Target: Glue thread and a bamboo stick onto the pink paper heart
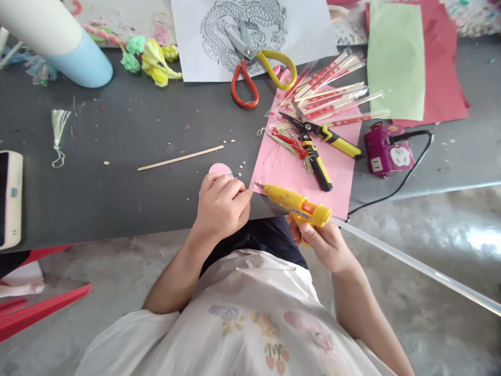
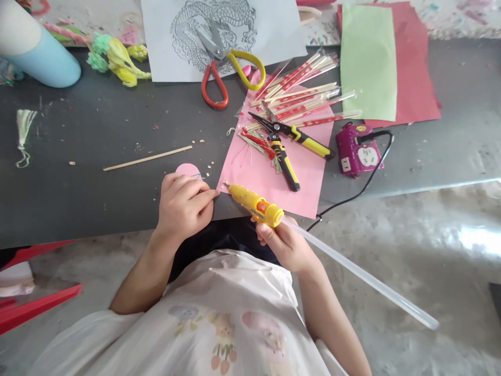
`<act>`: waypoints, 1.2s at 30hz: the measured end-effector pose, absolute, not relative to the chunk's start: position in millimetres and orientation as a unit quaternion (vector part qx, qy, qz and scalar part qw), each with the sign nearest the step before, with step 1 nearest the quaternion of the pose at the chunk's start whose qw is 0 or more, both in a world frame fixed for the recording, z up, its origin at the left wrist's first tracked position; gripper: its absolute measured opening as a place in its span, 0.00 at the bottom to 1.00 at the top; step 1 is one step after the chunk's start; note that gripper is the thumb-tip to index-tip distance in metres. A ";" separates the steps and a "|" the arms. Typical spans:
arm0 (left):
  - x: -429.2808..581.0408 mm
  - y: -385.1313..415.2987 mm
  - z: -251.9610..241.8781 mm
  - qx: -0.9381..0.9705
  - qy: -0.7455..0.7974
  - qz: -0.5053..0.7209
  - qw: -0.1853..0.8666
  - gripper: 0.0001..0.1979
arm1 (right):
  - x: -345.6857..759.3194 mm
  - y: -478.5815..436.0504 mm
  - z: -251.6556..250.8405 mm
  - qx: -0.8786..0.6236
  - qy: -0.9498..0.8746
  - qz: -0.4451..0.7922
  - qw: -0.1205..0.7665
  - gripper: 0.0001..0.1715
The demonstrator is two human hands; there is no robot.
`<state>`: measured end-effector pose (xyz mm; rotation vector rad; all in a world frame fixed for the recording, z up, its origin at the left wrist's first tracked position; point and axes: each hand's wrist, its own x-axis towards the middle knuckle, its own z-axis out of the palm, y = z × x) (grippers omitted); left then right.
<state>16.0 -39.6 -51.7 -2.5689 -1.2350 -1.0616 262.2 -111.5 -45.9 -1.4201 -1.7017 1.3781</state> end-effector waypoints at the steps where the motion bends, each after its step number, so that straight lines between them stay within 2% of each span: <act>1: 16.0 -39.7 -51.7 -0.844 -0.406 -0.348 0.050 0.08 | 262.0 -111.6 -45.7 -0.526 -0.629 0.508 0.262 0.22; 27: 15.8 -39.7 -50.2 -0.846 -0.405 -0.344 0.054 0.07 | 258.8 -115.6 -51.1 -0.516 -0.618 0.529 0.269 0.24; 36: 15.4 -39.7 -50.6 -0.847 -0.409 -0.337 0.043 0.09 | 259.8 -118.7 -53.6 -0.529 -0.583 0.551 0.277 0.28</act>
